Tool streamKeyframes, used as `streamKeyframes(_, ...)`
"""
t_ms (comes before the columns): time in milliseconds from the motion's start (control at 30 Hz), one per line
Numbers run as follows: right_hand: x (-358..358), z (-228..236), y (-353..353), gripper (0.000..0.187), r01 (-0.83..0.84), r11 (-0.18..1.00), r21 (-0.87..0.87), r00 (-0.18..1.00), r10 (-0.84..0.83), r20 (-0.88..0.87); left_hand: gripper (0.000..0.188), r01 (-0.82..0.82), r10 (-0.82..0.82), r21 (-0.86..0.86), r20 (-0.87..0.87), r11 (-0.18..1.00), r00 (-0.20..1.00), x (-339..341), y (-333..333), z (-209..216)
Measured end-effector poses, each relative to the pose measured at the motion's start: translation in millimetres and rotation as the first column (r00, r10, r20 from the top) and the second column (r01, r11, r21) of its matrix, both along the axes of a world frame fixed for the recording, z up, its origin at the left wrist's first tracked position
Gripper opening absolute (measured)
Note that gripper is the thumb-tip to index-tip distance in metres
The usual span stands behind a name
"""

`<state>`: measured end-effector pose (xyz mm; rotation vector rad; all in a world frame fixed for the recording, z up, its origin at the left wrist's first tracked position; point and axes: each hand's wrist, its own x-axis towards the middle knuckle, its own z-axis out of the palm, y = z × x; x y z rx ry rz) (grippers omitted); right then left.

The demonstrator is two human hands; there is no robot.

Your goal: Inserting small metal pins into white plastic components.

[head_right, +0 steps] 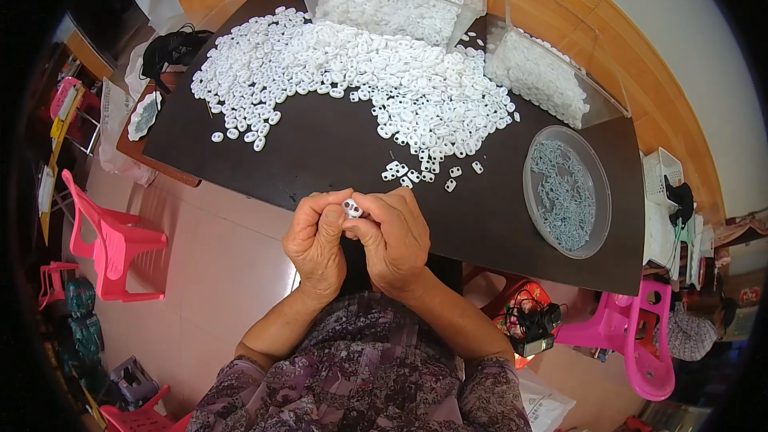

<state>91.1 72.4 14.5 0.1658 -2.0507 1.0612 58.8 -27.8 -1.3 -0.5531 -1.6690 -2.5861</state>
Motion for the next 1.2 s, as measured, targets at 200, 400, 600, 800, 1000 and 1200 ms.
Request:
streamKeyframes(200,4,-4,-5,0.03,0.025,0.993,-0.113,0.999,-0.021,0.039,0.019,0.151,-0.161,0.097,0.115,0.984,0.98,-3,-6,5)
streamKeyframes(400,3,-2,0,0.029,-0.033,0.997,-0.066,0.999,0.035,0.039,0.02,0.159,-0.175,0.136,0.111,0.978,0.978,-1,-7,4)
streamKeyframes(600,1,-5,-9,0.029,0.069,0.998,-0.012,0.997,-0.07,-0.035,0.018,-0.062,0.056,-0.062,-0.094,0.996,0.994,2,-3,-5)
streamKeyframes(800,0,-11,-10,0.029,0.095,0.995,0.034,0.992,-0.092,-0.084,0.019,-0.105,0.089,-0.114,-0.137,0.988,0.987,5,-2,-6)
streamKeyframes(1000,-4,-16,-13,0.025,0.102,0.994,0.038,0.987,-0.096,-0.129,0.021,-0.105,0.098,-0.074,-0.09,0.992,0.991,10,1,-7)
streamKeyframes(1200,-4,-14,-13,0.022,0.077,0.994,0.078,0.988,-0.065,-0.14,0.019,-0.216,0.191,-0.097,-0.213,0.972,0.958,5,0,-15)
